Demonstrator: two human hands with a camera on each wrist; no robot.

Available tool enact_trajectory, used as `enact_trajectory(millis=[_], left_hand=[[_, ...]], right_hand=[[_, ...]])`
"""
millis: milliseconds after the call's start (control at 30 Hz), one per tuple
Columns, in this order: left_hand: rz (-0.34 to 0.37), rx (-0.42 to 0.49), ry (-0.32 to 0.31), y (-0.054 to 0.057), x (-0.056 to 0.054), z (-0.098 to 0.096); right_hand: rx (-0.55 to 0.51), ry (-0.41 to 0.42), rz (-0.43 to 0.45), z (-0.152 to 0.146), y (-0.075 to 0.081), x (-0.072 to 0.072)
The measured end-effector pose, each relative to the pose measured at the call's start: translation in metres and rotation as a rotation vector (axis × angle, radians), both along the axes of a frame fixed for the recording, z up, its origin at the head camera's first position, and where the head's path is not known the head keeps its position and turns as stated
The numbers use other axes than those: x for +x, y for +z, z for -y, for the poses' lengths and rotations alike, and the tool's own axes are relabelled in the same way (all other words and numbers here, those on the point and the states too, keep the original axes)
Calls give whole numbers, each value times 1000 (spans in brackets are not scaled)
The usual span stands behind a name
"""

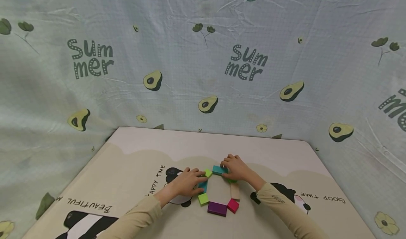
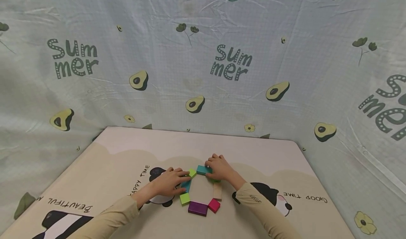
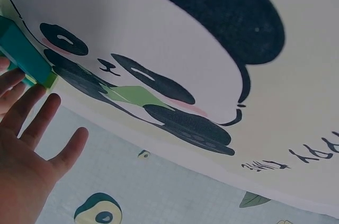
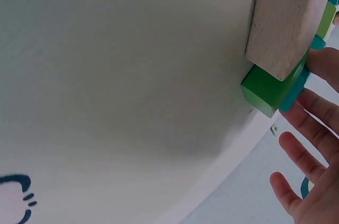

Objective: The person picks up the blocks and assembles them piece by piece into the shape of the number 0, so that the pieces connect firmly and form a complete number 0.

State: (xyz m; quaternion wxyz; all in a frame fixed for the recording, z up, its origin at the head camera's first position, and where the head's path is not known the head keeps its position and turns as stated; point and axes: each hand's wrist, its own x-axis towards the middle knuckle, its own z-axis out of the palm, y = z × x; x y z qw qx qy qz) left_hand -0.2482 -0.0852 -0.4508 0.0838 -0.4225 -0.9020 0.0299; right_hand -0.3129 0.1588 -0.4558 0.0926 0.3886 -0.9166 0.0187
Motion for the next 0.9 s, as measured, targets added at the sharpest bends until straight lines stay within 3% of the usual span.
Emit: enact_trajectory(millis=[900], left_hand=[[4, 16, -2, 0, 0, 0]], right_hand=[[5, -21, 24, -2, -2, 3]])
